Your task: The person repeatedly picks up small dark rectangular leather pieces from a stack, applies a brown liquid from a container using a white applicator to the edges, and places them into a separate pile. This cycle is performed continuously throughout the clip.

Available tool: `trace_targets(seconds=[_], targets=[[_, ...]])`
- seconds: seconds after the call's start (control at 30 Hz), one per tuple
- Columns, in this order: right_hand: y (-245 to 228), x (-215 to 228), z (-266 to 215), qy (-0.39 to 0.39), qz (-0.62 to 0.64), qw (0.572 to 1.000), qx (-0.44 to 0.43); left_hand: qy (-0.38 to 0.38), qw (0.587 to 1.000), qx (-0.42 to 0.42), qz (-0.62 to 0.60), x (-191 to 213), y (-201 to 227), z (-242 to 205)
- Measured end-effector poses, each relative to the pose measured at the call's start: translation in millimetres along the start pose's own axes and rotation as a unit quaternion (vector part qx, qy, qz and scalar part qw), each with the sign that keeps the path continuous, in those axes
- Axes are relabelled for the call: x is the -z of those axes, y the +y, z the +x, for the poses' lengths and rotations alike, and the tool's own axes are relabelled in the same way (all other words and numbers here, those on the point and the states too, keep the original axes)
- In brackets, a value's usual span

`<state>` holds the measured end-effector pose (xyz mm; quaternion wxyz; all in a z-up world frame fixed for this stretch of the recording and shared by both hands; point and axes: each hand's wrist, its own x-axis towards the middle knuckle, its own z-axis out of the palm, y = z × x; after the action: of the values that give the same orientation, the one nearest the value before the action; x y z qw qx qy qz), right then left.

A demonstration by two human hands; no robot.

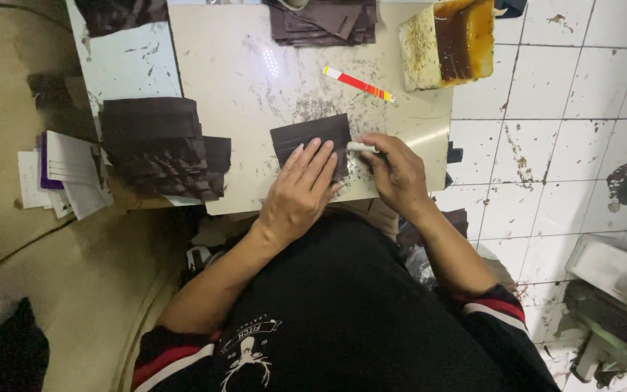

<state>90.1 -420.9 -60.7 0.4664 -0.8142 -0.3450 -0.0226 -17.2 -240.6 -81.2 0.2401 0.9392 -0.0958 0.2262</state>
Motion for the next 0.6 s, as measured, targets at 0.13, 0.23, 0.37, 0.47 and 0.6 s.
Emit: trace_targets(seconds=[0.13, 0.23, 0.37, 0.47, 0.6], targets=[[0.6, -5.3, -0.1, 0.001, -0.004, 1.000, 0.025, 0.004, 1.000, -0.002, 0.006, -1.2, -1.6, -0.2], [-4.1, -6.8, 4.0, 0.001, -0.011, 0.998, 0.064, 0.003, 1.000, 0.000, 0.013, -3.0, -2.5, -1.5], [-2.7, -9.6, 4.5, -0.008, -0.038, 0.994, 0.100, 0.007, 1.000, 0.004, 0.011, -3.2, -2.7, -1.6], [-4.8, -5.7, 3.4, -0.033, -0.043, 0.991, 0.120, 0.007, 1.000, 0.008, 0.008, -3.3, -2.8, -2.2], [-27.8, 26.7, 13.3, -0.137, 0.023, 0.990, 0.031, -0.006, 0.999, 0.026, -0.024, 0.0, -1.4, -1.4]])
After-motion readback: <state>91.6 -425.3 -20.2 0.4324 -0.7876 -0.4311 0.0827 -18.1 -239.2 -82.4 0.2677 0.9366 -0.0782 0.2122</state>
